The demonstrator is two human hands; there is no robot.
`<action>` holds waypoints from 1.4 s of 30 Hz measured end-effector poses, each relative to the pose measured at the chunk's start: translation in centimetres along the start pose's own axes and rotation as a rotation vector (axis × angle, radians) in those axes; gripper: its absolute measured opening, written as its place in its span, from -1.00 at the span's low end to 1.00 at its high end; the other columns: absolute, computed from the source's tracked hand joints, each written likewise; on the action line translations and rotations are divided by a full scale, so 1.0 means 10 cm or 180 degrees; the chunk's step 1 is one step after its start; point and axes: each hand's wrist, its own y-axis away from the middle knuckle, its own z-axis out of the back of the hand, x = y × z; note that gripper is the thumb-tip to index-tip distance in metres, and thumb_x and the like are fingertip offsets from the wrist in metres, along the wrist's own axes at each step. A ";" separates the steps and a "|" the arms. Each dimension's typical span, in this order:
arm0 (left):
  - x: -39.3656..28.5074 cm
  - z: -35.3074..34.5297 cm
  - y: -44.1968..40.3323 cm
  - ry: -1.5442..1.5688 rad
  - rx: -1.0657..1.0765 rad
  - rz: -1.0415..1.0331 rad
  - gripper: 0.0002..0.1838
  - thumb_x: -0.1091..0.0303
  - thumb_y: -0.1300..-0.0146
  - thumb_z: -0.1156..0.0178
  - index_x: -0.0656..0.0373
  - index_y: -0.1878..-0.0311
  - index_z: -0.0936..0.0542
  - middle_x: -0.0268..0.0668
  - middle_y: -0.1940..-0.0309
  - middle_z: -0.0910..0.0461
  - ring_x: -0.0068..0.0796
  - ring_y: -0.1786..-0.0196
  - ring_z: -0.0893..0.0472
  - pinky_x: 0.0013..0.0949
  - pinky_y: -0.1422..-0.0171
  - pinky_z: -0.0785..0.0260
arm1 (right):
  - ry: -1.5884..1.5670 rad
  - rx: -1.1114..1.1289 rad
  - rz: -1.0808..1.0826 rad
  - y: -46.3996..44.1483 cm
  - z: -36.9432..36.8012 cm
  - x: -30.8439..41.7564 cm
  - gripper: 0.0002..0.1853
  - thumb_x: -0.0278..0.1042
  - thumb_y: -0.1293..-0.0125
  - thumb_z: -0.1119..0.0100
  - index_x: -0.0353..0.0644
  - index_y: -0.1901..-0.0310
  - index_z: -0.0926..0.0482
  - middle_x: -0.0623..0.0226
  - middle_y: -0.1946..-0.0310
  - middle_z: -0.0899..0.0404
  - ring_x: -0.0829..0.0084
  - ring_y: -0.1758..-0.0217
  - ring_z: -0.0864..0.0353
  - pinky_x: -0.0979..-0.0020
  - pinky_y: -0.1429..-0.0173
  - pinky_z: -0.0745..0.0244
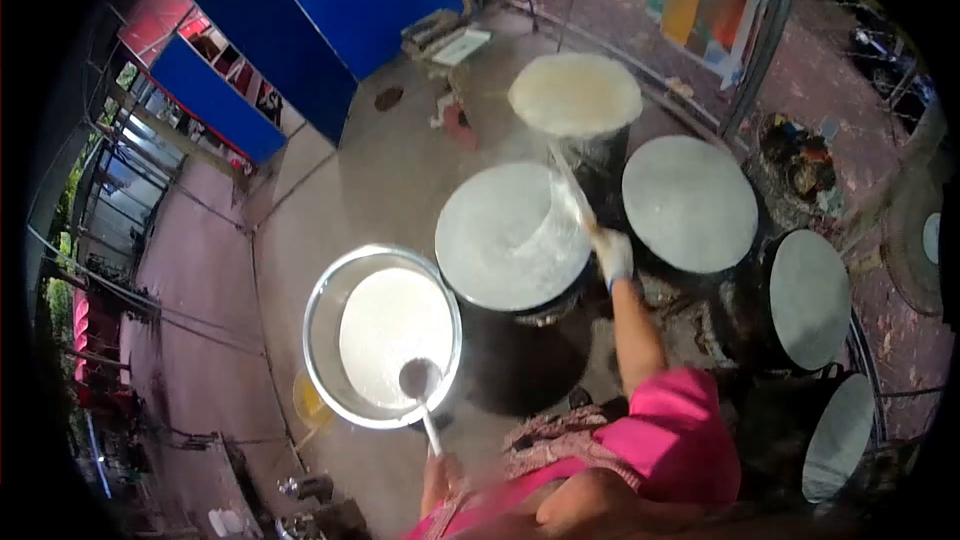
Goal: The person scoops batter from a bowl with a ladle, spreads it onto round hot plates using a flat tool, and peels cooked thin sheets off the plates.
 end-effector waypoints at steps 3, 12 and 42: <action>0.05 0.30 -0.20 0.0327 -0.0217 0.0199 -0.87 0.27 -0.19 -0.04 0.02 0.39 -0.32 -0.51 0.69 -0.16 -0.64 0.67 -0.20 -0.52 0.66 -0.06 | 0.0007 0.0134 -0.0042 0.61 -0.56 -0.05 -0.37 0.29 -0.10 -0.07 -0.26 0.27 -0.63 0.02 0.37 -0.62 0.22 0.33 -0.61 0.29 0.17 -0.41; -0.62 0.19 0.05 0.1545 0.0068 0.0962 -0.73 0.28 -0.17 0.02 -0.01 0.62 -0.21 -0.54 0.78 -0.10 -0.68 0.79 -0.10 -0.57 0.76 0.06 | -0.1431 -0.0037 -0.0835 1.57 -0.54 -0.20 -0.66 -0.12 -0.06 -0.23 -0.22 0.24 -0.64 0.19 0.50 -0.62 0.40 0.43 -0.57 0.41 0.28 -0.44; -1.31 -2.28 -1.68 0.0322 0.0220 -0.0049 -0.81 0.42 -0.20 0.01 0.07 0.46 -0.21 -0.44 0.73 -0.20 -0.67 0.76 -0.20 -0.63 0.79 -0.09 | 0.3008 0.0330 0.0256 1.83 0.24 -0.20 -0.68 0.08 -0.25 0.07 0.17 0.10 -0.54 0.02 0.40 -0.57 0.08 0.28 -0.59 0.11 0.15 -0.46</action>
